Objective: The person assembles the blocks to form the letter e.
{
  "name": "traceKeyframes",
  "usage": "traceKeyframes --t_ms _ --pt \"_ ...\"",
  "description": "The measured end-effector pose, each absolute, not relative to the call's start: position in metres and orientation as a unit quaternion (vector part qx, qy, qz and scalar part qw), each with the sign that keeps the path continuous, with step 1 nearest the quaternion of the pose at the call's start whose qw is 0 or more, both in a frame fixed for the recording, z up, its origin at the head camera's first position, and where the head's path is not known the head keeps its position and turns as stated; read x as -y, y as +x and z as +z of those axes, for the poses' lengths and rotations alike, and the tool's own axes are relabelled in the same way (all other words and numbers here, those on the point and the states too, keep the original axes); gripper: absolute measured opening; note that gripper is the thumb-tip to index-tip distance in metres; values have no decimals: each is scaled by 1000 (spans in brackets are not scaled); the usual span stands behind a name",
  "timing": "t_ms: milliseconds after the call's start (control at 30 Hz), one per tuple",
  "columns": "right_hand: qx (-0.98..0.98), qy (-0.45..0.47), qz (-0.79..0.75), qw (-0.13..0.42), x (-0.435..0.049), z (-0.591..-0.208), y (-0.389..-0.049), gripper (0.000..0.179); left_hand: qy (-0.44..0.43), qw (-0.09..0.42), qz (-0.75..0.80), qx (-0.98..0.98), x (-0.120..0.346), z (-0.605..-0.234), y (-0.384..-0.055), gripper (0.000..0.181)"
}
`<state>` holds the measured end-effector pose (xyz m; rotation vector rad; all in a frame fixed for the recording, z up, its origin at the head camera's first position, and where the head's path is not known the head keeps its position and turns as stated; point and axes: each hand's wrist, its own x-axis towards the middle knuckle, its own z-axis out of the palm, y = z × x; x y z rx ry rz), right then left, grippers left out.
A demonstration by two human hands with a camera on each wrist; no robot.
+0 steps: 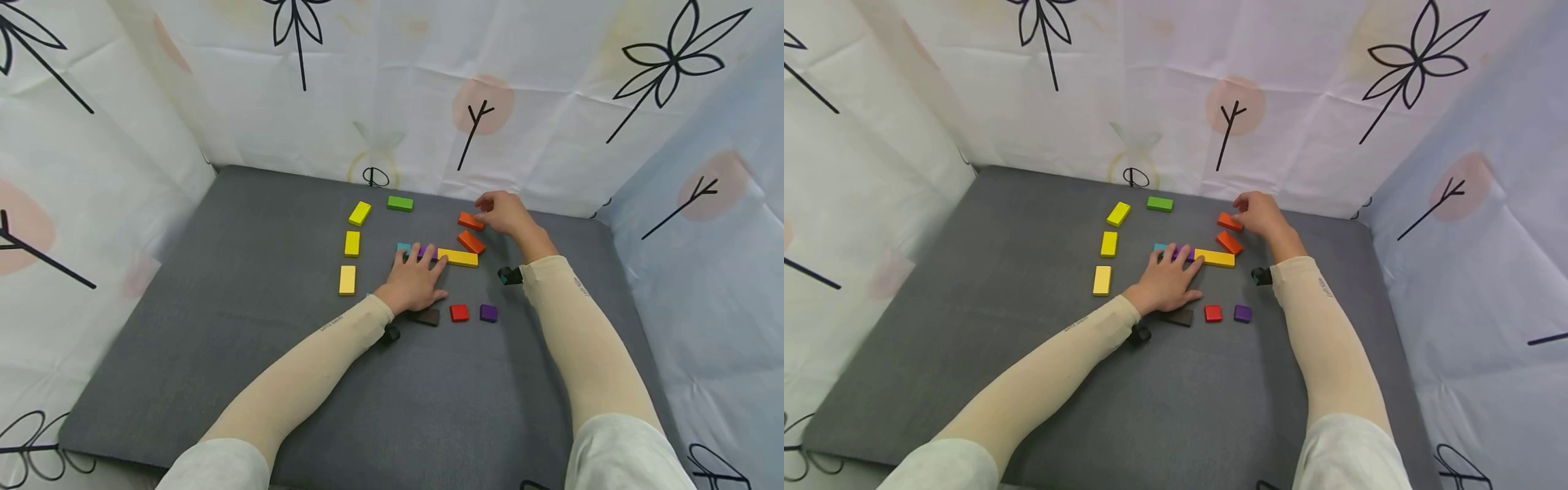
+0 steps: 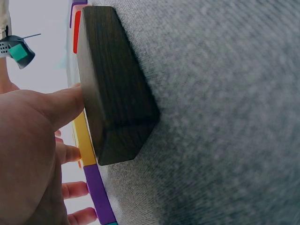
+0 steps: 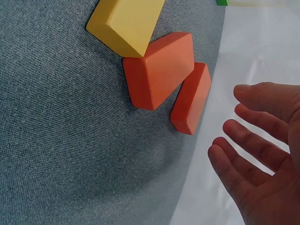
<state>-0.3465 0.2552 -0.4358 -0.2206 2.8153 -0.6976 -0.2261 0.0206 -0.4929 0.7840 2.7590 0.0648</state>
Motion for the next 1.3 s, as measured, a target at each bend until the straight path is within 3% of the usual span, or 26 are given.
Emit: traceKeyframes --t_ms 1300 --pt "-964 -77 -215 137 -254 -466 -360 39 267 128 21 -955 -21 -497 -226 81"
